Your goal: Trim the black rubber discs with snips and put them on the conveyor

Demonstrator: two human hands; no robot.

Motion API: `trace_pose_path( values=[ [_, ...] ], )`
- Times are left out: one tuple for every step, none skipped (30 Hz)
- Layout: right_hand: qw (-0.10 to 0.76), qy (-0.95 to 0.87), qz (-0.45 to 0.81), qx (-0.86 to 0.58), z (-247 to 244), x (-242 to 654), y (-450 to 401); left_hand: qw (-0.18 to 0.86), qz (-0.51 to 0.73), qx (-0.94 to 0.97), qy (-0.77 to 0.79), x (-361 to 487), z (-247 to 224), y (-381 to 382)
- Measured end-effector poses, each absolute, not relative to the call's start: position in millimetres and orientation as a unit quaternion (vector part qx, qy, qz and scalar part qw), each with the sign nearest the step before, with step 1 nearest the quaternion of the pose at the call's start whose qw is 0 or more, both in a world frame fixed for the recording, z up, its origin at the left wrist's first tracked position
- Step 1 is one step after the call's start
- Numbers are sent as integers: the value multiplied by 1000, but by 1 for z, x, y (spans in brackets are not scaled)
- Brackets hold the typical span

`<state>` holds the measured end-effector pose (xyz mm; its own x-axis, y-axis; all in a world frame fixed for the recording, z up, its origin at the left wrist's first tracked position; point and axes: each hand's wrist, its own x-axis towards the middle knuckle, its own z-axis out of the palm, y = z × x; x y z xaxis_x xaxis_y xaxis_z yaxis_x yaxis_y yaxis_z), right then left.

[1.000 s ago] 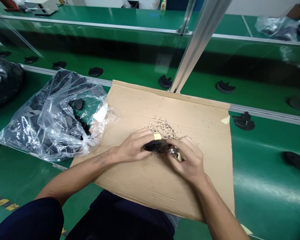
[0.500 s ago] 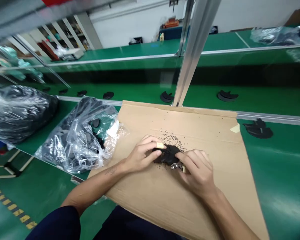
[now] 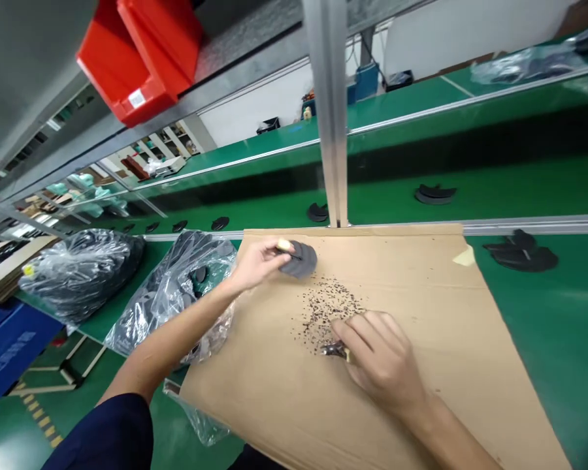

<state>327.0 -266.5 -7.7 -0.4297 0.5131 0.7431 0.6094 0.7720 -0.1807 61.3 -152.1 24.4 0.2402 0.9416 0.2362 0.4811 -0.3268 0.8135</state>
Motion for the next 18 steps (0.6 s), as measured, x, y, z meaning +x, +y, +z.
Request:
trace_pose_path(
  values=[
    [420,-843,-55,-331,-8,326,-268,250,365,709,549,55,27,-131],
    [421,-843,-54,-330,-9,324,-269,224,362,699,574,51,28,-109],
    [422,-843,-52,-328,-9,323,-271,207,360,692,591,48,28,-88],
    [420,-844,-51,-328,-10,321,-272,192,355,684,608,46,26,-69],
    [416,-847,-50,-328,-10,320,-274,182,347,676,623,45,24,-53],
    [410,-849,-48,-331,-11,320,-275,176,337,670,638,45,20,-39],
    [404,-850,-46,-335,-11,320,-276,172,323,665,651,45,16,-29],
    [399,-850,-45,-339,-12,320,-277,170,308,662,662,45,12,-21],
    [396,-850,-44,-344,-12,321,-278,169,293,660,671,46,8,-15],
    [394,-849,-43,-350,-12,321,-279,167,281,658,678,47,5,-11],
    [392,-848,-42,-355,-12,322,-279,163,272,657,684,48,2,-8],
    [389,-848,-42,-358,-12,323,-279,158,266,656,688,50,0,-4],
    [384,-849,-41,-361,-12,324,-279,154,262,657,690,54,-1,-1],
    [380,-849,-40,-363,-12,325,-279,153,261,659,688,60,-3,2],
    [377,-850,-38,-365,-12,325,-279,155,261,663,684,67,-4,6],
    [375,-851,-35,-365,-13,325,-279,162,261,668,678,75,-6,10],
    [374,-852,-32,-365,-13,325,-279,171,262,672,672,84,-9,14],
    [373,-852,-30,-365,-14,325,-279,181,264,674,666,94,-12,18]
  ],
)
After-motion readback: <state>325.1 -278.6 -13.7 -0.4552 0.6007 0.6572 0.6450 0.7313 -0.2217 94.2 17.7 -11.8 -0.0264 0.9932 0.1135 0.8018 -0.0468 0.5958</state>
